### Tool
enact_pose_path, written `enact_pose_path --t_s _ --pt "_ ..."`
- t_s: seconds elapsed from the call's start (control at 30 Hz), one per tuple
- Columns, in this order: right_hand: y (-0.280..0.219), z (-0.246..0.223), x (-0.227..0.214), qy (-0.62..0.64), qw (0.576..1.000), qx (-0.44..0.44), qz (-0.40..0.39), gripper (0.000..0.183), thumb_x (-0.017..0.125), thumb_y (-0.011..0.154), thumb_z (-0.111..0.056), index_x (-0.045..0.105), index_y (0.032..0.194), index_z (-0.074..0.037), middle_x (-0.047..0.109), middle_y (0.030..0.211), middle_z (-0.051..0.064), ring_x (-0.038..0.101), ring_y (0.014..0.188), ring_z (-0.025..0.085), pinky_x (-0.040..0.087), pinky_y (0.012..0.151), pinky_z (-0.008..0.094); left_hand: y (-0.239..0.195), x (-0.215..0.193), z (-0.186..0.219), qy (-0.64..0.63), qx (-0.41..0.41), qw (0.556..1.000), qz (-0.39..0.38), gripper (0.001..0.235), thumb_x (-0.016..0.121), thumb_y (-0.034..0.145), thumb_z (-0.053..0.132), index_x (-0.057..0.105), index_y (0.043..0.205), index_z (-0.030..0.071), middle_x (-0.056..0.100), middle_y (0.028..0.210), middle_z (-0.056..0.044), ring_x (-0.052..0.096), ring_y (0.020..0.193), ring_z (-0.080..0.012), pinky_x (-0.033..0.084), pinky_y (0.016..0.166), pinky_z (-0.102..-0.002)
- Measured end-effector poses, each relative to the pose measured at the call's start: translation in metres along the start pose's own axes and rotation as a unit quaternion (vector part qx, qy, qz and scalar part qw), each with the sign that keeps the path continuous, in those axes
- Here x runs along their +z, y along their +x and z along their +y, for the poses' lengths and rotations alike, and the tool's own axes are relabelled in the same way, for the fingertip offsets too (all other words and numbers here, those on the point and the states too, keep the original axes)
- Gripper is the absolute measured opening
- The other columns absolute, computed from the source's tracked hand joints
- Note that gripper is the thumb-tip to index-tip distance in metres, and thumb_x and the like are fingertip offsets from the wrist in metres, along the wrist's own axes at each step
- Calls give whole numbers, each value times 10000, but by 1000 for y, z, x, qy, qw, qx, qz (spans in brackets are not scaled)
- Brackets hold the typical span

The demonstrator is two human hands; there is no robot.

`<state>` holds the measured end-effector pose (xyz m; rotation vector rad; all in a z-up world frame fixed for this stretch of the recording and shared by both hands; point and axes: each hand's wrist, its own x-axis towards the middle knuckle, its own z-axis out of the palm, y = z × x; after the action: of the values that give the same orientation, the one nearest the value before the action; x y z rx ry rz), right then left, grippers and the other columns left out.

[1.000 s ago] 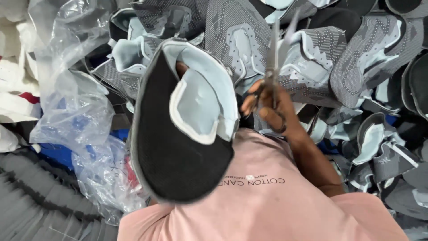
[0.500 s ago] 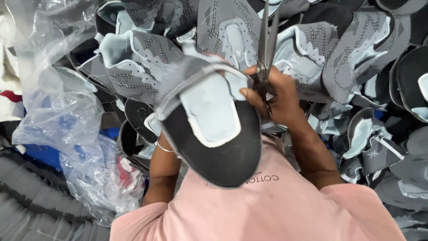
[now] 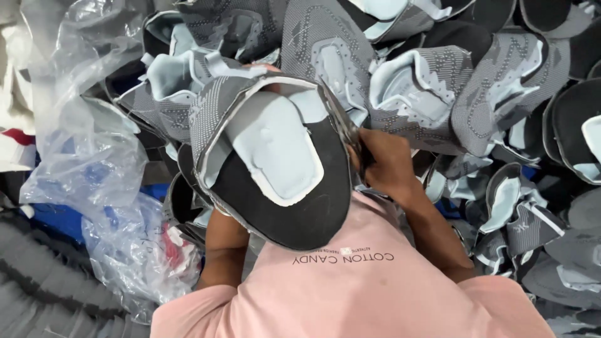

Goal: Trimming excess fabric material from shoe uppers using scissors.

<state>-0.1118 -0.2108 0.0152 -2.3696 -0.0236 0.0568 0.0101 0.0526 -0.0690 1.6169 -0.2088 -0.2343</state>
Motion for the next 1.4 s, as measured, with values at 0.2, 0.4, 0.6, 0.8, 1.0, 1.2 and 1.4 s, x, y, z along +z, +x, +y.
enact_pose_path --t_s 0.2,0.4,0.6,0.8,1.0,1.2,1.4 --pt "0 16 11 298 939 161 66 309 800 936 -165 580 1128 -62 671 940 119 637 670 214 518 602 355 -11 -7 5 75 48 995 43 459 583 1097 182 466 1476 -49 560 1465 -231 592 1330 -324 501 1122 -414" --pt "34 -18 -32 663 733 145 56 672 798 836 -402 516 1314 -24 698 1130 236 696 976 250 556 944 371 34 -9 101 261 -162 950 55 283 646 923 209 649 1002 -63 668 658 -178 670 558 -281 485 544 -407" --pt "-32 47 13 532 832 159 -3 703 890 906 -305 461 1359 19 570 1092 226 529 984 259 443 884 371 36 -20 124 328 -116 936 -42 263 722 899 177 648 796 -53 611 626 -169 610 532 -250 459 526 -380" --pt "-18 37 12 641 748 171 14 755 796 915 -432 454 1447 -20 523 1271 184 536 1136 257 439 1013 400 42 14 151 237 -12 971 9 248 744 991 135 649 1139 -40 689 792 -101 632 602 -157 498 557 -295" --pt "-5 32 6 752 631 184 55 845 680 926 -580 444 1553 -65 464 1486 135 544 1319 255 434 1168 435 11 23 132 174 114 970 -130 386 756 1012 202 619 1356 94 671 1149 -113 668 804 -180 551 681 -298" --pt "-4 37 4 535 839 49 85 540 570 940 -288 549 1450 -112 502 1471 130 579 1333 281 492 1153 480 3 65 139 300 164 903 -261 450 713 917 176 652 1362 151 625 1023 -93 673 787 -247 531 590 -366" --pt "8 21 9 329 929 107 127 376 582 863 36 625 1232 -26 619 1186 153 635 1086 287 533 975 432 1 53 132 212 132 945 -213 314 722 990 138 638 1292 118 634 1052 -75 682 903 -260 572 755 -398"
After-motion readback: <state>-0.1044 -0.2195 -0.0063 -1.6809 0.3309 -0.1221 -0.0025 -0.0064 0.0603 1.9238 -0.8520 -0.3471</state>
